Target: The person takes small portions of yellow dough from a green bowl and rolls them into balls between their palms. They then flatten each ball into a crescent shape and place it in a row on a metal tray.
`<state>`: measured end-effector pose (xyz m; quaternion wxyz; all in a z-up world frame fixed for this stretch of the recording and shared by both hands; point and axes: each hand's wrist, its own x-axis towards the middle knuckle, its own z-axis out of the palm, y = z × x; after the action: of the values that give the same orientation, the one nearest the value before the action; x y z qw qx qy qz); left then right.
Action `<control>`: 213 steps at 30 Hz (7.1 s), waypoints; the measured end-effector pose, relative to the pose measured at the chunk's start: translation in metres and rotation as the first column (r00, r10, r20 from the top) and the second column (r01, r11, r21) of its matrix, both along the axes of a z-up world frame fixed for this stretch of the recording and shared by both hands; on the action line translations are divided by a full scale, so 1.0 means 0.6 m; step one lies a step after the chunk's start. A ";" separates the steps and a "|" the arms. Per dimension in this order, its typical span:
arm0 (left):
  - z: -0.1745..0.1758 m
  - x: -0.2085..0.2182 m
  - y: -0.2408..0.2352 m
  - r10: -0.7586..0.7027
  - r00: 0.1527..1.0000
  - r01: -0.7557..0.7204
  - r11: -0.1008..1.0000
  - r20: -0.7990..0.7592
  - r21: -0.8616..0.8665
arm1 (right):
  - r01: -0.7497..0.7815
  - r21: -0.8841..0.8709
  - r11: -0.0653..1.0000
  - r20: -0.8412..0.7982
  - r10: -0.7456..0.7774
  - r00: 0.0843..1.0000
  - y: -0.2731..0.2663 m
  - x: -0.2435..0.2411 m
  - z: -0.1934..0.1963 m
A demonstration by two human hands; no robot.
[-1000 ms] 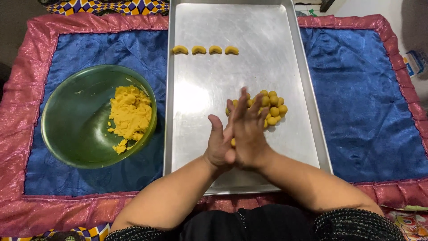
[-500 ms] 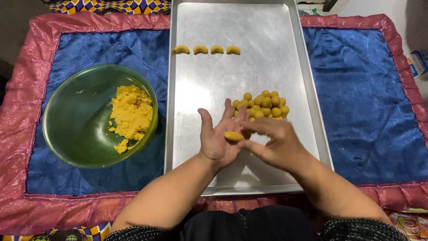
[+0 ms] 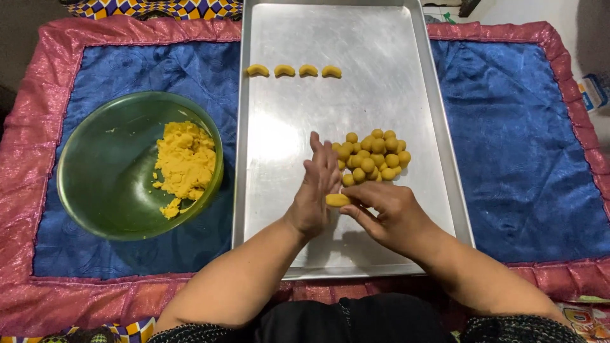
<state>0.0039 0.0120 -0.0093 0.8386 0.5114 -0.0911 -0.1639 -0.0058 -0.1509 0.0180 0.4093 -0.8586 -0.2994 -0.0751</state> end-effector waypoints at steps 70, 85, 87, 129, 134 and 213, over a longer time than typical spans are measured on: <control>-0.008 0.011 -0.006 0.253 0.967 -0.233 0.876 0.008 0.423 | 0.409 -0.094 0.908 -0.462 -0.404 0.790 -0.060 0.511 -0.155; -0.010 0.013 -0.001 0.279 0.960 -0.267 0.864 0.038 0.427 | 0.486 -0.046 0.873 -0.475 -0.447 0.758 -0.096 0.498 -0.177; 0.000 0.009 0.003 0.275 0.953 -0.302 0.880 0.125 0.367 | 0.414 -0.069 0.908 -0.396 -0.406 0.824 -0.118 0.498 -0.199; -0.077 0.038 -0.008 -0.243 0.850 -0.129 0.764 -0.468 -0.632 | 0.098 -0.663 0.742 -0.166 -0.273 0.947 0.140 0.082 0.020; -0.033 0.022 0.001 -0.255 0.902 -0.087 0.684 -0.349 -0.725 | -0.054 -0.167 0.985 0.311 0.105 0.945 0.038 0.095 -0.196; 0.034 -0.004 -0.023 -0.066 0.972 0.128 0.952 0.225 -0.278 | 0.300 -0.107 0.948 0.455 -0.222 0.862 0.077 0.043 -0.091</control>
<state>0.0017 -0.0017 0.0109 0.8808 0.3922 -0.2285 -0.1343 0.0202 -0.1048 -0.0365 0.2411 -0.8847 -0.2694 -0.2944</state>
